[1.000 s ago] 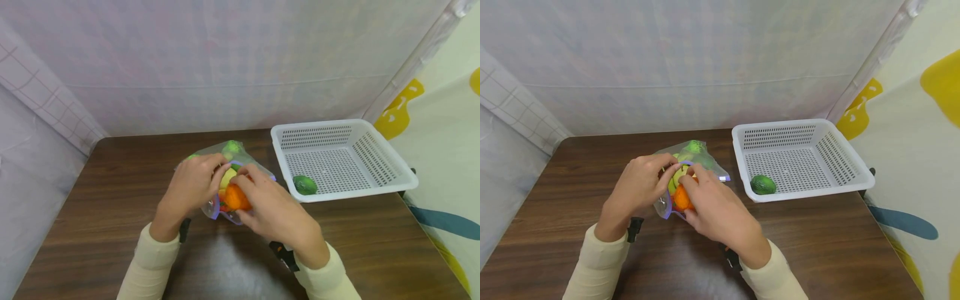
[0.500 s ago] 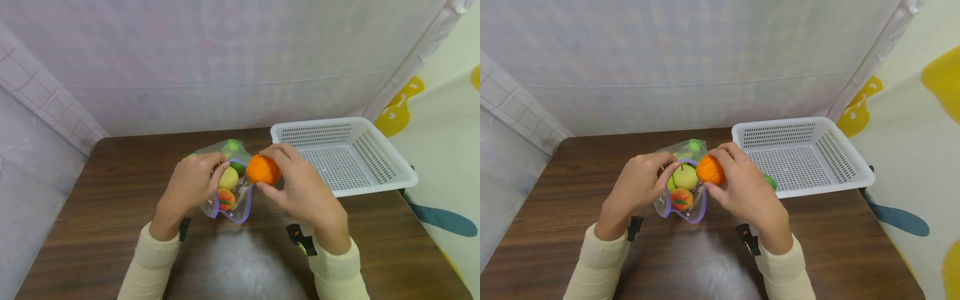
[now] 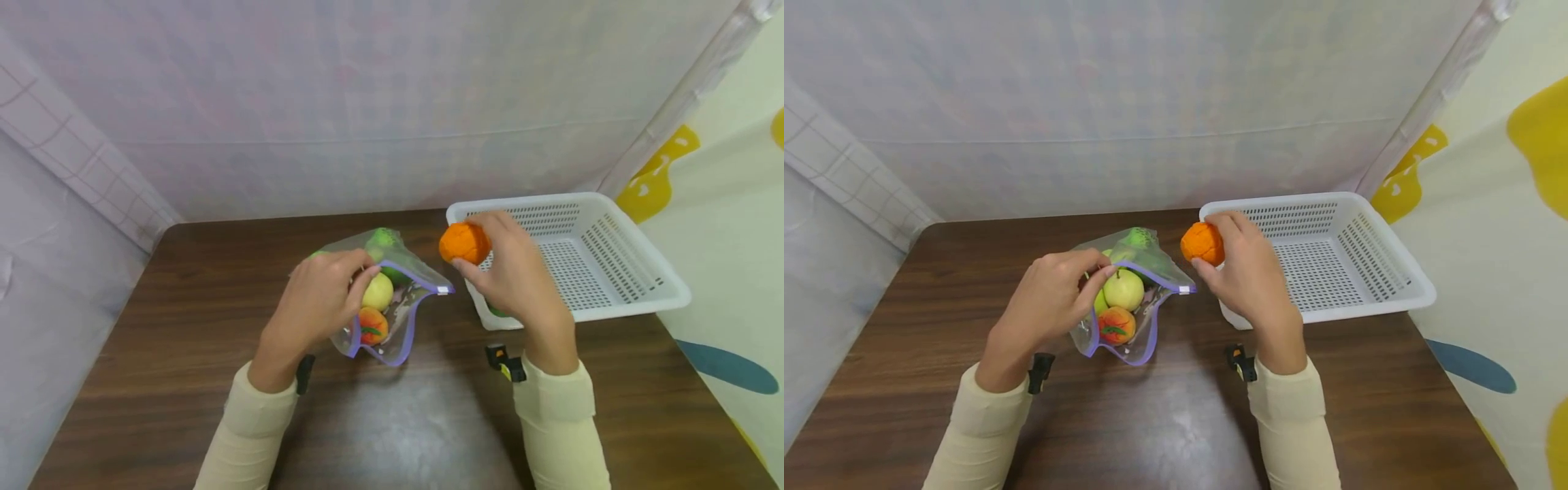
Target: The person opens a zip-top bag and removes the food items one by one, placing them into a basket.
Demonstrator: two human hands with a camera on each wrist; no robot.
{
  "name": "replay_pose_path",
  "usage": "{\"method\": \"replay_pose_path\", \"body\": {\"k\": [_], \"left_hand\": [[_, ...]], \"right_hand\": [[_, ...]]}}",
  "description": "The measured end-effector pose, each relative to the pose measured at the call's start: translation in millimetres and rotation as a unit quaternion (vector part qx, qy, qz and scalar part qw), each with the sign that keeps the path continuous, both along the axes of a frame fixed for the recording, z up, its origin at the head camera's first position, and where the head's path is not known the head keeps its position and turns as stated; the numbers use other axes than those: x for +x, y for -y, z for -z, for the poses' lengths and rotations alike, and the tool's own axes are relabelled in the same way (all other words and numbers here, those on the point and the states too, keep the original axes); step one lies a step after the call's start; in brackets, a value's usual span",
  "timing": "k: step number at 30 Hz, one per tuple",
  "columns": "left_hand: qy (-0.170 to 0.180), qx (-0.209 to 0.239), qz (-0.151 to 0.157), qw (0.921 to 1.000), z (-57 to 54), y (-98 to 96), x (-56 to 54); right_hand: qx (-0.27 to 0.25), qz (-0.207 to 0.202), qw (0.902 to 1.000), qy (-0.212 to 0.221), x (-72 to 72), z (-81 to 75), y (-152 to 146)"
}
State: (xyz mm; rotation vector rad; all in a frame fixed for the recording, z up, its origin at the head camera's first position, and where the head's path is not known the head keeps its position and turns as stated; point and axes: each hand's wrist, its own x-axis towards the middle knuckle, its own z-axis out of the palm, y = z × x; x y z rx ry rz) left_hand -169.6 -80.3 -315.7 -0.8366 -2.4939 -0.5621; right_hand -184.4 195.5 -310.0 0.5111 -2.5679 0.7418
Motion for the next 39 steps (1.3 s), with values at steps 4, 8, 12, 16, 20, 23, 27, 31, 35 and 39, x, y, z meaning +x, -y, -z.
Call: {"method": "replay_pose_path", "body": {"k": [4, 8, 12, 16, 20, 23, 27, 31, 35, 39], "left_hand": [[0.006, 0.002, 0.000, 1.0000, 0.4, 0.8, 1.1], [0.011, 0.002, -0.002, 0.9999, 0.8, 1.9, 2.3], [0.016, 0.003, -0.005, 0.9999, 0.8, 2.8, 3.8], [0.018, 0.002, -0.008, 0.9998, 1.0, 3.5, 5.1], [0.019, 0.002, -0.010, 0.9998, 1.2, 3.8, 6.2], [0.019, 0.004, -0.010, 0.9998, 1.3, 4.1, 6.9], [0.018, 0.006, -0.010, 0.9998, 1.5, 4.6, 7.6], [0.017, 0.008, -0.012, 0.9998, 0.9, 4.8, 8.5], [0.019, 0.006, -0.011, 0.9997, 0.2, 3.8, 8.1], [0.021, 0.001, -0.014, 0.9997, -0.4, 3.3, 7.9]], "right_hand": [[0.000, 0.033, 0.9990, 0.030, -15.3, 8.2, -8], [-0.010, 0.057, 0.9962, 0.065, -27.1, 15.0, -14], [-0.021, 0.082, 0.9911, 0.103, -35.2, 21.5, -19], [-0.022, 0.098, 0.9859, 0.134, -40.9, 28.7, -22], [-0.010, 0.105, 0.9818, 0.158, -46.3, 36.5, -26], [0.005, 0.110, 0.9771, 0.182, -49.7, 41.4, -30], [0.022, 0.119, 0.9717, 0.203, -53.8, 47.2, -33], [0.040, 0.118, 0.9677, 0.219, -57.5, 55.2, -36], [0.058, 0.115, 0.9662, 0.223, -60.0, 62.5, -39], [0.069, 0.107, 0.9654, 0.228, -61.6, 65.6, -40]]}}
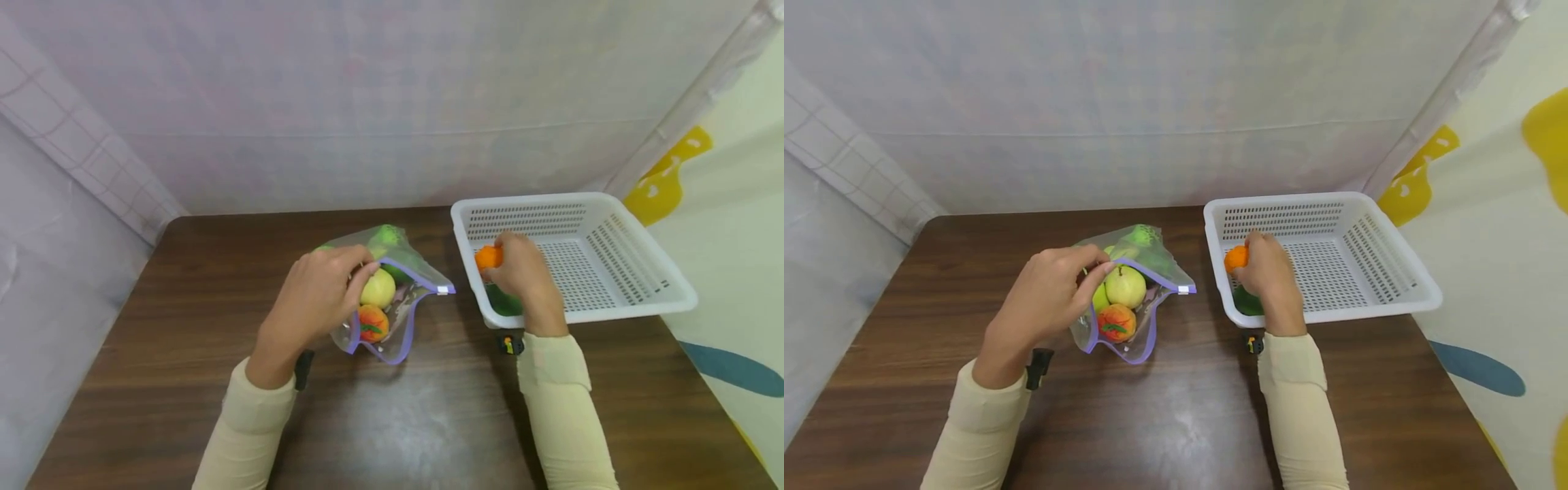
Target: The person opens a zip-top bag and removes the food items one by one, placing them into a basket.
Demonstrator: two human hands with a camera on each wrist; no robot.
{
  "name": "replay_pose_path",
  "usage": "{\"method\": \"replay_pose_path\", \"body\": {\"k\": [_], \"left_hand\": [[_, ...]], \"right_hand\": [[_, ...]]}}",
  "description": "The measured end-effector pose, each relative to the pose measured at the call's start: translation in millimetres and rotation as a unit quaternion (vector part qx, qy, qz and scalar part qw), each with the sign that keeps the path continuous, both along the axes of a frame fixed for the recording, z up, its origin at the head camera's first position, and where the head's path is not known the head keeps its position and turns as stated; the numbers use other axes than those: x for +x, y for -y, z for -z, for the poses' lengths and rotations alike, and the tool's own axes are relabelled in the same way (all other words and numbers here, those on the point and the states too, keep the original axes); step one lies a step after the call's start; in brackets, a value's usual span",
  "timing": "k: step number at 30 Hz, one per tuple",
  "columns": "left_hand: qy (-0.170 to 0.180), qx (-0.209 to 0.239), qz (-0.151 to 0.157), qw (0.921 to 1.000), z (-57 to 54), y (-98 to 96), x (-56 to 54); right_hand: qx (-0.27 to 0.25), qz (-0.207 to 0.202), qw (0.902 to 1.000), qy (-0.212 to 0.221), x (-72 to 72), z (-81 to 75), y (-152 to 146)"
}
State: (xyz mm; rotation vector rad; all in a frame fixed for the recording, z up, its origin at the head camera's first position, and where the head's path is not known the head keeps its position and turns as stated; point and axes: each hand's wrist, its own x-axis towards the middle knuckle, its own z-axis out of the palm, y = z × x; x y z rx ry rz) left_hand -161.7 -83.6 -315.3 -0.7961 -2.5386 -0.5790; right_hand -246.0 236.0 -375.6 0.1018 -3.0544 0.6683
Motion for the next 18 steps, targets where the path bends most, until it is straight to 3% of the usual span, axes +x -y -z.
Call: {"method": "replay_pose_path", "body": {"k": [8, 18], "left_hand": [[0.001, -0.006, 0.001, 1.0000, -2.1, -0.1, 1.9], [0.003, -0.004, 0.004, 1.0000, -2.5, -0.9, 4.0]], "right_hand": [[0.070, -0.056, 0.9959, 0.016, -4.4, 0.6, 4.5], [0.131, -0.073, 0.9884, 0.024, -7.4, 1.5, 7.5]]}}
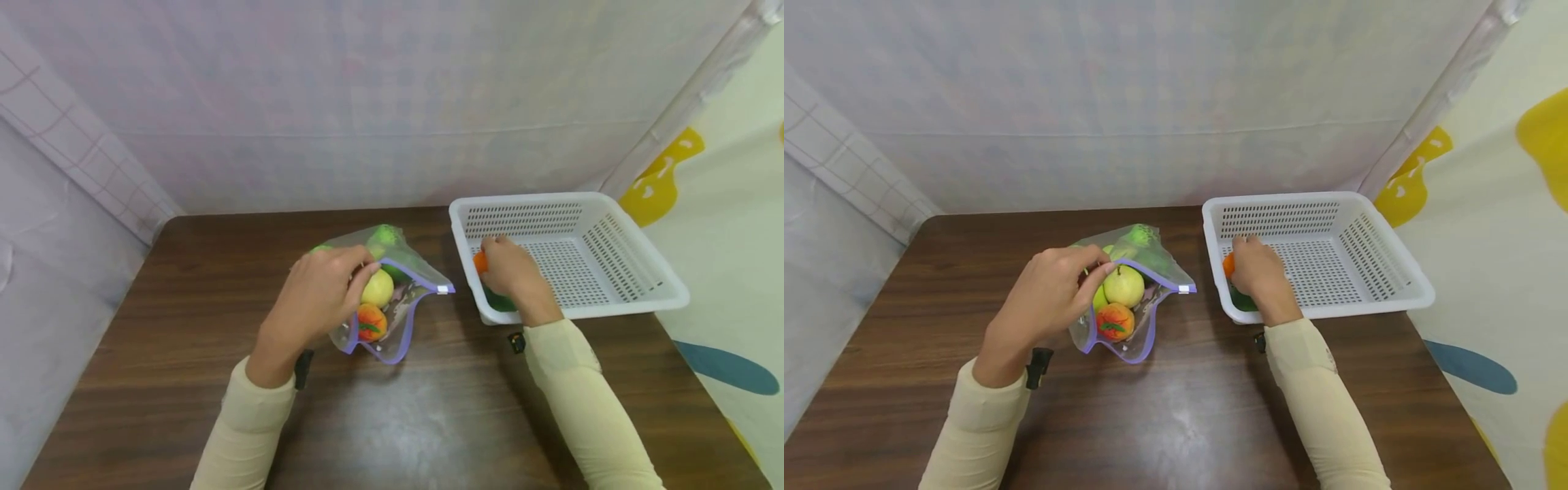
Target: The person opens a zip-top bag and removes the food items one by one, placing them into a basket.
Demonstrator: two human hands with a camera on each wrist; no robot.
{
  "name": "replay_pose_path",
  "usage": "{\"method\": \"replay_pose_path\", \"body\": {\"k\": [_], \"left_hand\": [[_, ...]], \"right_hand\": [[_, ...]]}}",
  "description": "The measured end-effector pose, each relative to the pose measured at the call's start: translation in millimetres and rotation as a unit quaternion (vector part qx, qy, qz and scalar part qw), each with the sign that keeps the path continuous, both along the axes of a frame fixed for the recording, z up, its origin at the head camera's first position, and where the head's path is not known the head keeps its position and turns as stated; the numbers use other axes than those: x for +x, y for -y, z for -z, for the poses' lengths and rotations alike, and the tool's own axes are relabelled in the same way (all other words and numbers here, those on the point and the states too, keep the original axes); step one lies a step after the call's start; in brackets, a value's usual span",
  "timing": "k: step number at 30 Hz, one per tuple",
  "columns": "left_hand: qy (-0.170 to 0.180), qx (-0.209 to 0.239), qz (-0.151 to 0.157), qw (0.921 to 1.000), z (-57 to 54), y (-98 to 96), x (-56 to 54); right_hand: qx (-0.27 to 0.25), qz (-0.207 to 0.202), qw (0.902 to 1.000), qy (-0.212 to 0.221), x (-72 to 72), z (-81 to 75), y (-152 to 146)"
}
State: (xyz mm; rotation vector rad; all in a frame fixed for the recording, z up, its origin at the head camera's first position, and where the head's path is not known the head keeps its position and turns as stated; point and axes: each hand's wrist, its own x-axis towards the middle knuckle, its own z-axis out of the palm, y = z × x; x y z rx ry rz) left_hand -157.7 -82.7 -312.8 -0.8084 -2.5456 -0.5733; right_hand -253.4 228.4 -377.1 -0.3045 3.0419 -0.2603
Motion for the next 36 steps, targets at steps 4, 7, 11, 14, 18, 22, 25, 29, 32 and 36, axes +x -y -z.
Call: {"method": "replay_pose_path", "body": {"k": [4, 7, 11, 14, 18, 22, 25, 29, 32, 36], "left_hand": [[0.002, 0.000, 0.000, 1.0000, -0.4, -0.1, 0.1], [0.004, 0.000, -0.002, 1.0000, -0.4, 0.1, 0.4], [0.004, 0.001, -0.003, 1.0000, -0.6, 0.7, 0.8], [0.004, 0.002, -0.002, 1.0000, -1.0, 0.9, 1.1], [0.003, 0.003, 0.000, 1.0000, -1.5, 0.6, 0.5], [0.006, 0.002, 0.002, 1.0000, -2.1, -0.5, -0.3], [0.007, 0.004, 0.000, 1.0000, -2.7, -1.4, -0.4], [0.002, 0.012, -0.009, 0.9999, -2.8, -2.0, -0.4], [-0.003, 0.020, -0.013, 0.9997, -1.9, -2.3, -1.0], [-0.011, 0.030, -0.018, 0.9993, -1.2, -2.3, -1.9]], "right_hand": [[0.009, 0.007, 0.9999, 0.006, -0.5, 0.4, 1], [0.008, 0.008, 0.9999, 0.010, -0.5, 1.1, 1], [0.007, 0.008, 0.9998, 0.017, 1.0, -1.0, 3], [0.004, 0.011, 0.9997, 0.023, 4.2, -7.5, 4], [-0.009, 0.010, 0.9998, 0.012, 10.7, -25.5, 7], [-0.026, -0.001, 0.9996, -0.014, 23.6, -51.2, 11], [-0.045, -0.022, 0.9977, -0.046, 38.6, -70.6, 18], [-0.083, -0.070, 0.9879, -0.110, 62.2, -89.7, 31], [-0.121, -0.125, 0.9706, -0.166, 80.4, -97.8, 44], [-0.185, -0.222, 0.9300, -0.227, 99.0, -100.4, 66]]}}
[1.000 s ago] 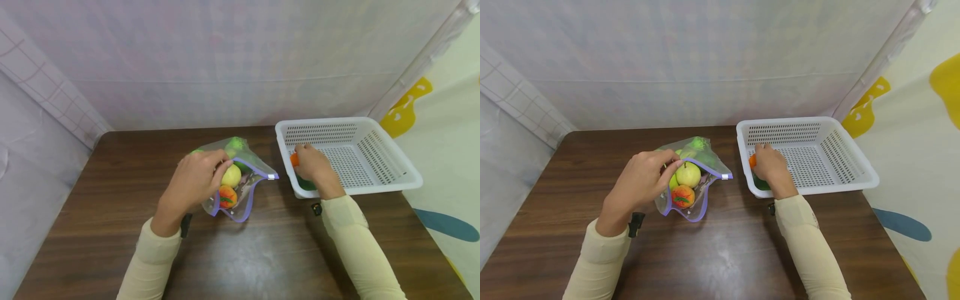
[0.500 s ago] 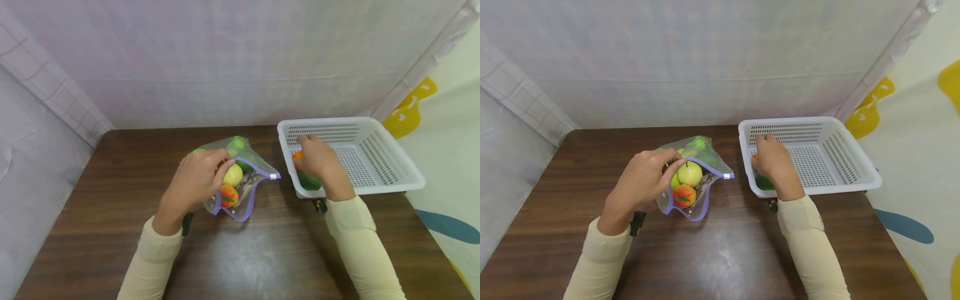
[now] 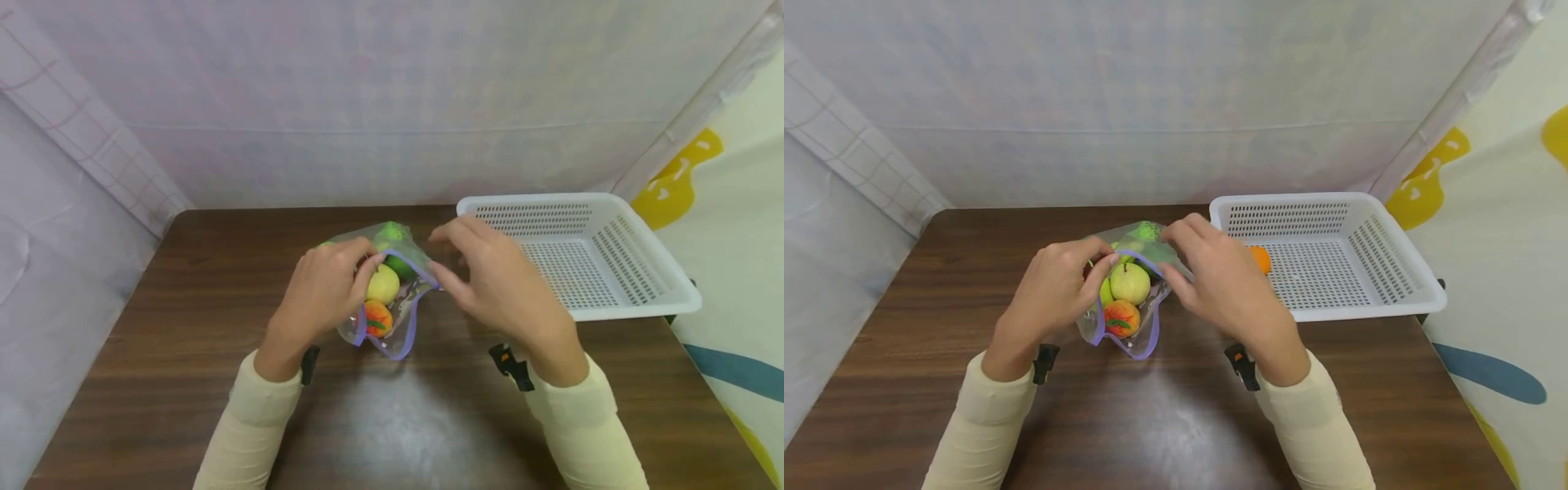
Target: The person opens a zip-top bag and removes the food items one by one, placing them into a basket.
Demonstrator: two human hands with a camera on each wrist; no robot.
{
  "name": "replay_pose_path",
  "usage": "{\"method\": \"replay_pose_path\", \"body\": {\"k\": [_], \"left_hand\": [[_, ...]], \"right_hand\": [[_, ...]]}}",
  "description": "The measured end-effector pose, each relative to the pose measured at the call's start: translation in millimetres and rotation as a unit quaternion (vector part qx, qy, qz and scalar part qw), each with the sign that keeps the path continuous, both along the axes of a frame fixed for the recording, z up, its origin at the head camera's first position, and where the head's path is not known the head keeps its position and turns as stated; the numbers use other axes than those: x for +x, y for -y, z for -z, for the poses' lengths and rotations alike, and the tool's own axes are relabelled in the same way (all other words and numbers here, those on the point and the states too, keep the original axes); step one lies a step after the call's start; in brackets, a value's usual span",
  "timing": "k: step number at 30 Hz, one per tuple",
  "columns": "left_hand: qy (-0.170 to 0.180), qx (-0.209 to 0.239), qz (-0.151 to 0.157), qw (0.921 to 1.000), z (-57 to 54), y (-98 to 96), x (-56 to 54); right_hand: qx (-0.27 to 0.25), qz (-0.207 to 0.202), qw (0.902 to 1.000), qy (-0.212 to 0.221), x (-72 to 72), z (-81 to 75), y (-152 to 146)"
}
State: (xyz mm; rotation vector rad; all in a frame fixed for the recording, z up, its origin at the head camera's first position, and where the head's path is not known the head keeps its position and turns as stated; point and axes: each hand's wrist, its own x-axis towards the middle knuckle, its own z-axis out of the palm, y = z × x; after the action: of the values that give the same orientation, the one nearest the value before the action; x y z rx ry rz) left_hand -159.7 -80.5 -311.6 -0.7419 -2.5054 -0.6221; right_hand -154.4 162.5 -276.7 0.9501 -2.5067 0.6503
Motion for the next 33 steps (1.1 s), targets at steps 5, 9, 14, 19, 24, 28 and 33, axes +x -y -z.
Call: {"method": "replay_pose_path", "body": {"k": [5, 9, 14, 19, 24, 28, 33], "left_hand": [[-0.007, 0.004, -0.004, 1.0000, 1.3, -0.8, -0.8], [-0.007, 0.007, -0.008, 0.9999, 1.9, -0.4, -0.1], [-0.006, 0.008, -0.010, 0.9999, 2.5, -0.1, 0.7], [-0.011, 0.005, -0.017, 0.9998, 3.0, 0.3, -0.1], [-0.008, 0.006, -0.013, 0.9999, 2.8, 0.4, -0.3], [-0.003, 0.001, -0.011, 0.9999, 2.4, 0.4, 0.0], [0.001, -0.006, -0.010, 0.9999, 2.7, 0.5, 0.6]], "right_hand": [[-0.024, -0.081, 0.9960, -0.030, 10.5, 13.2, 30], [0.008, -0.074, 0.9968, -0.028, 10.3, 32.0, 50], [0.073, -0.058, 0.9956, 0.003, 6.8, 52.3, 69], [0.106, -0.061, 0.9920, 0.032, 2.3, 69.2, 81], [0.122, -0.066, 0.9882, 0.066, -2.7, 81.2, 89], [0.156, -0.050, 0.9820, 0.094, -5.9, 85.5, 93], [0.196, -0.026, 0.9734, 0.117, -8.5, 90.6, 101]]}}
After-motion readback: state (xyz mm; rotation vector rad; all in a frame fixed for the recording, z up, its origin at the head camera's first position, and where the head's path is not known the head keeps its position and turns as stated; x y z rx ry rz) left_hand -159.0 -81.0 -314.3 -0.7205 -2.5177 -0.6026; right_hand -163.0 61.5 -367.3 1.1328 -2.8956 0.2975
